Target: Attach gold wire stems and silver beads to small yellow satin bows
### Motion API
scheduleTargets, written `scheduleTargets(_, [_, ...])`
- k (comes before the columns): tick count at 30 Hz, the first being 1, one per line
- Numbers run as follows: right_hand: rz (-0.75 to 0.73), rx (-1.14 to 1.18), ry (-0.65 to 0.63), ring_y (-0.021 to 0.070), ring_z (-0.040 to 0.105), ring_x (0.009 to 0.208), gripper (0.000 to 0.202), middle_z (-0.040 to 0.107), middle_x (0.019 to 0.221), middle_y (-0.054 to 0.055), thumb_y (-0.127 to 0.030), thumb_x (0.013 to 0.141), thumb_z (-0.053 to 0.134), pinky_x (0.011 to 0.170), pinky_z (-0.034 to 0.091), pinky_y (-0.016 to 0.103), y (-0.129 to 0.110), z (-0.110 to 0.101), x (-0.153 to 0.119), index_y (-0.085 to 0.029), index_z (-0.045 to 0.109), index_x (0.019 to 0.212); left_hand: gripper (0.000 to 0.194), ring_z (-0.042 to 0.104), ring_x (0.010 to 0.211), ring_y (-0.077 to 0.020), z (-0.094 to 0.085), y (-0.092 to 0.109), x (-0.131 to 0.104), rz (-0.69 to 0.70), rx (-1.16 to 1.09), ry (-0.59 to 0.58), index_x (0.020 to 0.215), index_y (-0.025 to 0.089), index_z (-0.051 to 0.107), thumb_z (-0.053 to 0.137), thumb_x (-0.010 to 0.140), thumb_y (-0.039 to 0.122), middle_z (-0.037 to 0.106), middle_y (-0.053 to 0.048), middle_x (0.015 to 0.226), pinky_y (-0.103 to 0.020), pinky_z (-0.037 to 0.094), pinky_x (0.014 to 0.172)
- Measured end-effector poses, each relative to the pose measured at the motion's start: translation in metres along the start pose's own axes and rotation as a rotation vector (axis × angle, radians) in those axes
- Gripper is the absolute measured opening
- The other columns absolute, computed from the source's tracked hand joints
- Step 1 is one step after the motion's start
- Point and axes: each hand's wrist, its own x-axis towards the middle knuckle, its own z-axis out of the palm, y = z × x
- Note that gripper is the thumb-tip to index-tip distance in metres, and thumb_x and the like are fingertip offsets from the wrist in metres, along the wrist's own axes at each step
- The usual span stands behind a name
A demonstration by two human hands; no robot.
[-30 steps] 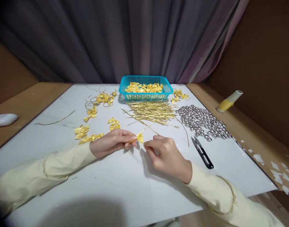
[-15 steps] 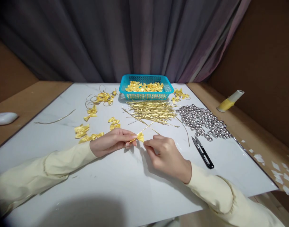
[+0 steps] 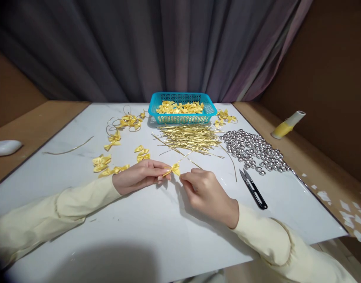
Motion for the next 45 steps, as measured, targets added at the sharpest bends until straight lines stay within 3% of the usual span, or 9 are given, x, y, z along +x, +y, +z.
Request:
scheduleTargets(10, [0.104,0.083,-0.110,0.0090,0.048,0.047,0.021,0.056,0.053,-0.001,-0.009,0.078,0.041,0.050,0.036,0.021,0.000,0.001,0.003,-0.015,0.058,0.067,0.019,0.042,0.059,-0.0083,0.006,-0.001,-0.002,0.056,0.086,0.068,0.079,0.009,0.069,0.065,0.072,0.027,0.064,-0.008,0.078,-0.023,0.037,0.058])
scheduleTargets(18, [0.302,0.212,-0.227,0.0088,0.045,0.044,0.020,0.055,0.046,-0.003,-0.011,0.077,0.047,0.046,0.034,0.020,0.002,-0.005,0.009,-0.015,0.062,0.064,0.018,0.041,0.059,-0.0084,0.006,-0.002,-0.002,0.075,0.160,0.046,0.075,0.009,0.068,0.064,0.074,0.027,0.064,-0.008,0.077,-0.022,0.035,0.057])
scheduleTargets(25, [0.273,0.217,-0.125,0.0104,0.052,0.049,0.021,0.058,0.050,-0.001,-0.012,0.078,0.046,0.049,0.037,0.020,0.002,-0.001,0.012,-0.015,0.061,0.064,0.020,0.043,0.062,-0.0088,0.007,-0.002,-0.001,0.057,0.011,0.117,0.082,0.009,0.067,0.067,0.072,0.026,0.061,-0.006,0.078,-0.022,0.036,0.058])
scheduleTargets(30, [0.245,0.209,-0.075,0.0097,0.050,0.047,0.020,0.058,0.051,-0.001,-0.013,0.079,0.046,0.048,0.037,0.021,0.002,0.003,0.011,-0.014,0.062,0.067,0.017,0.042,0.060,-0.0073,0.008,0.000,0.000,0.023,-0.092,0.140,0.077,0.009,0.066,0.070,0.068,0.024,0.057,-0.004,0.074,-0.020,0.035,0.057])
scheduleTargets(37, [0.274,0.238,-0.097,0.0102,0.051,0.049,0.019,0.058,0.051,-0.001,-0.012,0.079,0.046,0.049,0.036,0.021,0.002,0.003,0.011,-0.014,0.062,0.068,0.013,0.041,0.058,-0.0063,0.012,0.002,-0.001,0.003,-0.119,0.179,0.072,0.010,0.067,0.071,0.066,0.020,0.055,-0.001,0.067,-0.019,0.034,0.057])
scheduleTargets(45, [0.330,0.248,-0.154,0.0079,0.041,0.043,0.018,0.051,0.046,-0.004,-0.012,0.077,0.048,0.045,0.030,0.020,0.001,-0.002,0.014,-0.014,0.061,0.064,0.016,0.042,0.056,-0.0063,0.012,0.000,0.000,0.010,-0.089,0.206,0.073,0.008,0.068,0.073,0.063,0.019,0.058,-0.002,0.065,-0.021,0.034,0.056])
